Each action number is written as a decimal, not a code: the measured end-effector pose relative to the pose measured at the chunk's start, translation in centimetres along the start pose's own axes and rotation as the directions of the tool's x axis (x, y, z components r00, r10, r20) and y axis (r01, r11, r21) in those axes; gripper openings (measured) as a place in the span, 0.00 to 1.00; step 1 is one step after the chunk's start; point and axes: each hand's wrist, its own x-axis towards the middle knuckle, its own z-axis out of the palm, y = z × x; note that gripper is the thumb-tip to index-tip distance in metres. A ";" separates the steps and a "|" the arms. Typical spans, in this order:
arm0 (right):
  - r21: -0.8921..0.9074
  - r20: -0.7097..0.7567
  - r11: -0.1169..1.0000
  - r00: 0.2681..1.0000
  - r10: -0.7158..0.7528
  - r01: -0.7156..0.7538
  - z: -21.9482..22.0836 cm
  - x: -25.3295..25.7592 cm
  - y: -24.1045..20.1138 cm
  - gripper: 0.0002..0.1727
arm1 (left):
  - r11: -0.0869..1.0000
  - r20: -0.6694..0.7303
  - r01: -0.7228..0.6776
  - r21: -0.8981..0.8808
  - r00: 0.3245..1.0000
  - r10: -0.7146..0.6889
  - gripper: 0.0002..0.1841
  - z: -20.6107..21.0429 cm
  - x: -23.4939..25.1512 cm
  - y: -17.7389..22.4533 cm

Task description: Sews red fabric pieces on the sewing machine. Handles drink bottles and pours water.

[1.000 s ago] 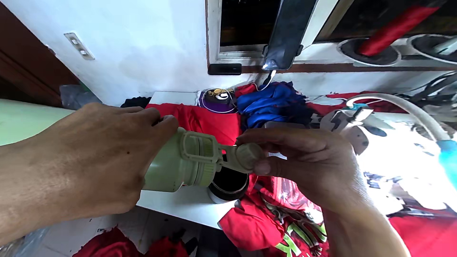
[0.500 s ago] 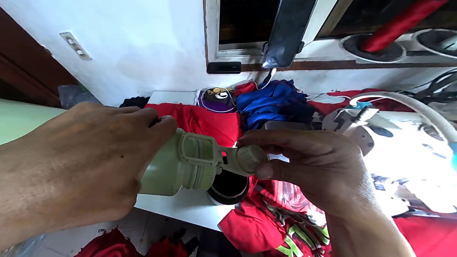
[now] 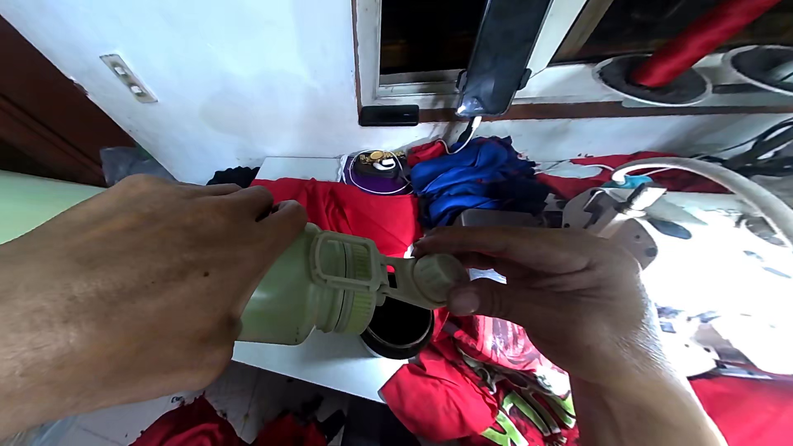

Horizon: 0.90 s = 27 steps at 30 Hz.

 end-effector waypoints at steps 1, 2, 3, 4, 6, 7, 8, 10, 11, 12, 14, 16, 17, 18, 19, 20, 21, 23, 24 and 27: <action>-0.003 0.001 1.000 1.000 0.000 0.000 0.0 0.0 0.0 0.16 | 1.000 0.003 0.005 -0.002 1.000 -0.005 0.45 0.0 0.0 0.0; -0.002 0.002 1.000 1.000 -0.001 0.001 0.0 0.0 0.0 0.16 | 1.000 0.001 0.004 -0.004 1.000 -0.004 0.44 0.1 0.0 0.0; 0.000 0.002 1.000 1.000 -0.002 0.002 0.0 0.0 0.0 0.17 | 1.000 0.006 0.004 -0.006 1.000 -0.004 0.45 0.1 0.0 -0.1; 0.003 0.000 1.000 1.000 -0.004 0.004 0.0 0.0 0.0 0.17 | 1.000 0.004 0.003 -0.008 1.000 -0.003 0.45 0.1 0.0 -0.1; 0.006 -0.004 1.000 1.000 -0.003 0.003 0.0 0.0 0.0 0.17 | 1.000 -0.006 -0.004 0.005 1.000 0.004 0.44 0.1 0.1 -0.1; 0.010 -0.005 1.000 1.000 -0.002 0.002 0.0 0.0 0.0 0.16 | 1.000 -0.020 -0.010 0.012 1.000 0.010 0.44 0.1 0.1 -0.1; 0.012 -0.005 1.000 1.000 -0.005 0.005 0.0 0.0 0.1 0.16 | 1.000 -0.027 -0.017 0.018 0.999 0.017 0.44 0.1 0.2 -0.1; 0.010 -0.007 1.000 1.000 -0.010 0.010 -0.1 0.0 0.1 0.17 | 0.999 -0.044 -0.026 0.020 0.999 0.027 0.43 0.2 0.2 -0.3; 0.012 -0.008 1.000 1.000 -0.011 0.011 -0.1 0.0 0.1 0.17 | 0.999 -0.043 -0.028 0.017 0.999 0.028 0.43 0.2 0.2 -0.3; 0.014 -0.006 1.000 1.000 -0.011 0.011 -0.1 0.0 0.1 0.17 | 1.000 -0.042 -0.028 0.009 0.999 0.028 0.44 0.3 0.2 -0.3; 0.018 -0.006 1.000 1.000 -0.008 0.008 -0.1 0.0 0.1 0.17 | 1.000 -0.033 -0.021 0.008 0.999 0.022 0.44 0.3 0.2 -0.3; -0.001 -0.008 1.000 1.000 -0.011 0.011 -0.2 0.0 0.2 0.17 | 1.000 -0.036 -0.016 0.023 0.999 0.017 0.43 0.2 0.3 -0.2; -0.006 -0.008 1.000 1.000 -0.009 0.009 -0.2 0.0 0.2 0.17 | 1.000 -0.027 -0.010 0.026 1.000 0.011 0.43 0.1 0.3 -0.1; -0.003 -0.008 1.000 1.000 -0.008 0.008 -0.2 0.0 0.2 0.17 | 1.000 -0.014 -0.003 0.024 1.000 0.003 0.43 0.1 0.4 -0.1; 0.004 -0.007 1.000 1.000 -0.009 0.009 -0.2 0.0 0.2 0.17 | 1.000 -0.011 0.000 0.020 1.000 0.000 0.43 0.0 0.4 -0.1; 0.008 -0.005 1.000 1.000 -0.009 0.010 -0.2 0.0 0.2 0.17 | 1.000 -0.003 0.002 0.013 1.000 -0.001 0.44 0.0 0.4 -0.1; 0.011 -0.004 1.000 1.000 -0.011 0.011 -0.2 0.0 0.2 0.17 | 1.000 -0.003 -0.001 0.013 1.000 0.001 0.44 0.0 0.4 -0.1; 0.013 -0.005 1.000 1.000 -0.012 0.012 -0.2 0.0 0.2 0.17 | 0.999 -0.016 -0.019 0.026 1.000 0.020 0.44 -0.1 0.5 -0.2; 0.012 -0.005 1.000 1.000 -0.012 0.012 -0.3 0.0 0.2 0.17 | 0.999 -0.014 -0.023 0.031 1.000 0.024 0.44 -0.1 0.5 -0.2; -0.004 -0.004 1.000 1.000 -0.016 0.016 -0.3 -0.1 0.2 0.17 | 0.999 -0.017 -0.028 0.037 0.999 0.028 0.43 -0.1 0.5 -0.1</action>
